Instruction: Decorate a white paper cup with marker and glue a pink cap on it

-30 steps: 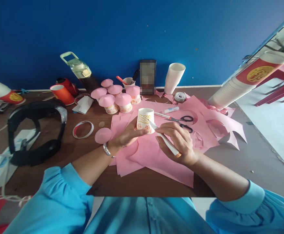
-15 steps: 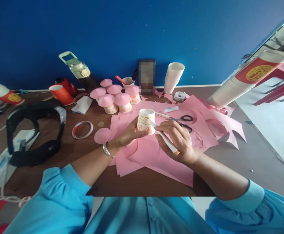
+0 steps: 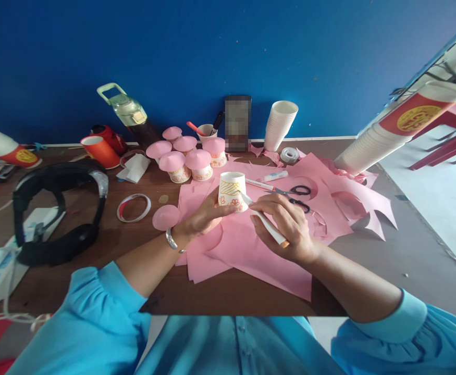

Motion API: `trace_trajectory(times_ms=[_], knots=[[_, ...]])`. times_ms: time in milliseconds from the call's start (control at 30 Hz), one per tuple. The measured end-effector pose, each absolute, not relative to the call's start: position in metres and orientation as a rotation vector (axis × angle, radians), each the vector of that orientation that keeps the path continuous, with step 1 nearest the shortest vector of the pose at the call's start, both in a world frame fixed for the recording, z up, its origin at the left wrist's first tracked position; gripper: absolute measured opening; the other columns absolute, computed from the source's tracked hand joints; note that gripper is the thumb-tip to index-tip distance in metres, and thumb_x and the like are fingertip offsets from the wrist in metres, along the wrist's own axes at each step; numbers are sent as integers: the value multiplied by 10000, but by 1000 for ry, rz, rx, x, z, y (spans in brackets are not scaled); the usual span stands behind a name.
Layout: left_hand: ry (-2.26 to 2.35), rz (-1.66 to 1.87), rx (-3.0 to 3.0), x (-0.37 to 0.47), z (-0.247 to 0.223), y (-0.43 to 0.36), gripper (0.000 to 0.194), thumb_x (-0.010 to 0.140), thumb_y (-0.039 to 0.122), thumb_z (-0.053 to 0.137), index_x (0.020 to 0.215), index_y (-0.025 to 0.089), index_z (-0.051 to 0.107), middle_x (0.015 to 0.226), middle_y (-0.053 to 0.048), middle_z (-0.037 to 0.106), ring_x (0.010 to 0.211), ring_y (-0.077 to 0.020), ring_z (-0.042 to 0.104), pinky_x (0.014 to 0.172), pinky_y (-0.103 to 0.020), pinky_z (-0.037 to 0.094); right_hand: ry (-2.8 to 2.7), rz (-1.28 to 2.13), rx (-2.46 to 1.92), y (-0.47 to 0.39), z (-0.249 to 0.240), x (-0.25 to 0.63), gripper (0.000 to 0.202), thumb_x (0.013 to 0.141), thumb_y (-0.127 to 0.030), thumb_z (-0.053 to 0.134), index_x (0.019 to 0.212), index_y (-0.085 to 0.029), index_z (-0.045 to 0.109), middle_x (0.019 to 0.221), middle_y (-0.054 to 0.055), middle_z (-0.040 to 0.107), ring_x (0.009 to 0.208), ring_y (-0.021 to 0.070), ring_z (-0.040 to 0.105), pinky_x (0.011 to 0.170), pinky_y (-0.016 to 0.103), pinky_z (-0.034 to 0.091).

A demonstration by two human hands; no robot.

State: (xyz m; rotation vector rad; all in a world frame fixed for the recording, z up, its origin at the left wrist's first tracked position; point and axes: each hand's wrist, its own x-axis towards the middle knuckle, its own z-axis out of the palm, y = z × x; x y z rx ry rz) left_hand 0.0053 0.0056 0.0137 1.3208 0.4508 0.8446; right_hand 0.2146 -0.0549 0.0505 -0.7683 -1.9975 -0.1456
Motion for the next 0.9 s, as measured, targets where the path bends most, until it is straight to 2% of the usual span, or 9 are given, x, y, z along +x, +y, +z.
trace_trajectory(times_ms=[200, 500, 667, 900], knots=[[462, 864, 1319, 5, 12, 7, 230, 947, 337, 776, 1145, 219, 759, 1156, -69, 768, 1128, -256, 700, 995, -386, 555, -1997, -127, -765, -54, 50, 214, 289, 979, -57, 596, 1225, -206, 597, 955, 56, 745, 845, 194, 732, 715, 322, 627], [525, 892, 1169, 8, 13, 6, 238, 847, 316, 860, 1007, 203, 726, 970, -29, 709, 936, -194, 645, 872, -338, 542, -1994, -135, -760, -54, 51, 214, 251, 984, -59, 597, 1195, -196, 600, 943, 63, 745, 832, 192, 715, 696, 321, 627], [521, 871, 1289, 6, 13, 6, 266, 906, 345, 817, 1106, 206, 710, 1044, -42, 692, 1010, -208, 621, 943, -358, 508, -1993, -178, -740, -55, 51, 215, 260, 968, -50, 617, 1194, -178, 606, 946, 75, 738, 845, 198, 721, 705, 316, 629], [587, 841, 1324, 7, 16, 3, 398, 878, 416, 846, 1162, 213, 655, 1072, -47, 665, 1001, -214, 592, 898, -352, 484, -2023, -225, -723, -56, 50, 215, 253, 971, -67, 615, 1206, -160, 610, 965, 99, 740, 870, 215, 731, 720, 329, 639]])
